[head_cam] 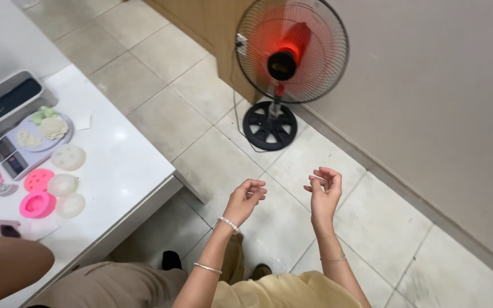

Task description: Arranging small packaged candles from a shelf onto a workstation table.

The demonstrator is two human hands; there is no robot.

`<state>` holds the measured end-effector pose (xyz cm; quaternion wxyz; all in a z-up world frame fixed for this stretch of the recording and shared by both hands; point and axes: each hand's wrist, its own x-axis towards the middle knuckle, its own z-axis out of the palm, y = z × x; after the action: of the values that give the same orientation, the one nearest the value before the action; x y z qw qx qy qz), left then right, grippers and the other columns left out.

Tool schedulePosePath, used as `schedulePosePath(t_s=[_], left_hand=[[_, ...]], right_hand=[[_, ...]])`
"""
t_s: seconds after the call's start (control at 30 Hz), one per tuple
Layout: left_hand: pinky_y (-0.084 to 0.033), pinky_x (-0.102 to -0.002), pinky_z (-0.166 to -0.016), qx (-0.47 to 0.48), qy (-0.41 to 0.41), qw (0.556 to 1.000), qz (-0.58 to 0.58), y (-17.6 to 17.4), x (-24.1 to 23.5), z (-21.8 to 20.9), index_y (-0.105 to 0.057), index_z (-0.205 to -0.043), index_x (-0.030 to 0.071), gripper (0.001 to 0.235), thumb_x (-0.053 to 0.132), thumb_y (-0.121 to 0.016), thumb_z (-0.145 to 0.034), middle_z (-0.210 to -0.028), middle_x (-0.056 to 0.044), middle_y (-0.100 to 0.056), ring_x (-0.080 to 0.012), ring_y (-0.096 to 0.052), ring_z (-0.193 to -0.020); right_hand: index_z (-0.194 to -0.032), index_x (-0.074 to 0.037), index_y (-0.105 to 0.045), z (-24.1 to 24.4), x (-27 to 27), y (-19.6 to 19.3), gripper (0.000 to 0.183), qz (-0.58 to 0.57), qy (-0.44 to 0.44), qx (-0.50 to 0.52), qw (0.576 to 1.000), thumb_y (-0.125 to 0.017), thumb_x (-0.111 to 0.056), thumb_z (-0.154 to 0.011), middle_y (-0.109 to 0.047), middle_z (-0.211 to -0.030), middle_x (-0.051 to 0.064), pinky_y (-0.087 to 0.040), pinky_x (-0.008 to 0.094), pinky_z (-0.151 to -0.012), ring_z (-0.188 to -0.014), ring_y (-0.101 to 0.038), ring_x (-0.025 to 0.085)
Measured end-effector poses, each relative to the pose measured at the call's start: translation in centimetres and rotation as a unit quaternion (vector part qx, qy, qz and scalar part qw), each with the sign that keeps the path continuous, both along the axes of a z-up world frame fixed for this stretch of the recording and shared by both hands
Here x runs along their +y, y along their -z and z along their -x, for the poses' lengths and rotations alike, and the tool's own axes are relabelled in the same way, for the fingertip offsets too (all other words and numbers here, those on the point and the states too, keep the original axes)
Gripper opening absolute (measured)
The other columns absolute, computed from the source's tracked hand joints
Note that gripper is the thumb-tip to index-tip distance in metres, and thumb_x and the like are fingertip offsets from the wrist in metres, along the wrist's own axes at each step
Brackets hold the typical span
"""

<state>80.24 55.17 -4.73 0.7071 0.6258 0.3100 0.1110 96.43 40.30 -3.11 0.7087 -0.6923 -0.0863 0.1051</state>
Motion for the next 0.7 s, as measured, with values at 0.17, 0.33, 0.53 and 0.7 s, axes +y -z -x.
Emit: schedulePosePath(t_s=[0.17, 0.33, 0.53, 0.7], left_hand=[[-0.055, -0.027, -0.078, -0.011, -0.076, 0.997, -0.002, 3.7, 11.2, -3.0, -0.066, -0.121, 0.007, 0.028, 0.01, -0.059, -0.094, -0.108, -0.006, -0.076, -0.0131, -0.073, -0.093], [-0.055, -0.029, -0.076, -0.024, -0.113, 0.993, -0.003, 4.1, 22.9, -7.7, -0.066, -0.12, 0.006, 0.028, 0.008, -0.06, -0.092, -0.106, -0.008, -0.075, -0.014, -0.073, -0.091], [-0.058, -0.026, -0.08, -0.025, -0.145, 0.987, -0.063, 1.4, 35.3, -13.1, -0.064, -0.122, 0.008, 0.029, 0.009, -0.06, -0.093, -0.106, -0.007, -0.076, -0.0138, -0.074, -0.092], [-0.056, -0.028, -0.079, -0.051, -0.204, 0.977, -0.013, 1.7, 46.3, -17.4, -0.062, -0.125, 0.006, 0.03, 0.011, -0.059, -0.096, -0.108, -0.008, -0.076, -0.014, -0.073, -0.093]], right_hand=[[-0.117, -0.001, -0.055, -4.4, 13.1, 2.3, 0.027, -0.004, -0.098, 0.012, 0.995, -0.056, 0.007, -0.091, -0.063, -0.116, 0.013, -0.064, 0.032, -0.071, -0.097, -0.066, 0.017], [-0.117, -0.001, -0.057, -9.3, 26.3, 2.7, 0.025, -0.018, -0.17, 0.035, 0.985, -0.057, 0.006, -0.093, -0.065, -0.113, 0.013, -0.063, 0.032, -0.07, -0.095, -0.066, 0.017], [-0.117, -0.003, -0.057, -14.0, 40.0, 1.4, 0.023, -0.029, -0.217, 0.082, 0.972, -0.057, 0.003, -0.095, -0.066, -0.112, 0.011, -0.062, 0.032, -0.068, -0.096, -0.068, 0.017], [-0.117, -0.002, -0.057, -19.0, 52.8, 3.8, 0.022, -0.008, -0.268, 0.113, 0.957, -0.055, 0.001, -0.096, -0.065, -0.11, 0.011, -0.064, 0.034, -0.068, -0.094, -0.067, 0.019]])
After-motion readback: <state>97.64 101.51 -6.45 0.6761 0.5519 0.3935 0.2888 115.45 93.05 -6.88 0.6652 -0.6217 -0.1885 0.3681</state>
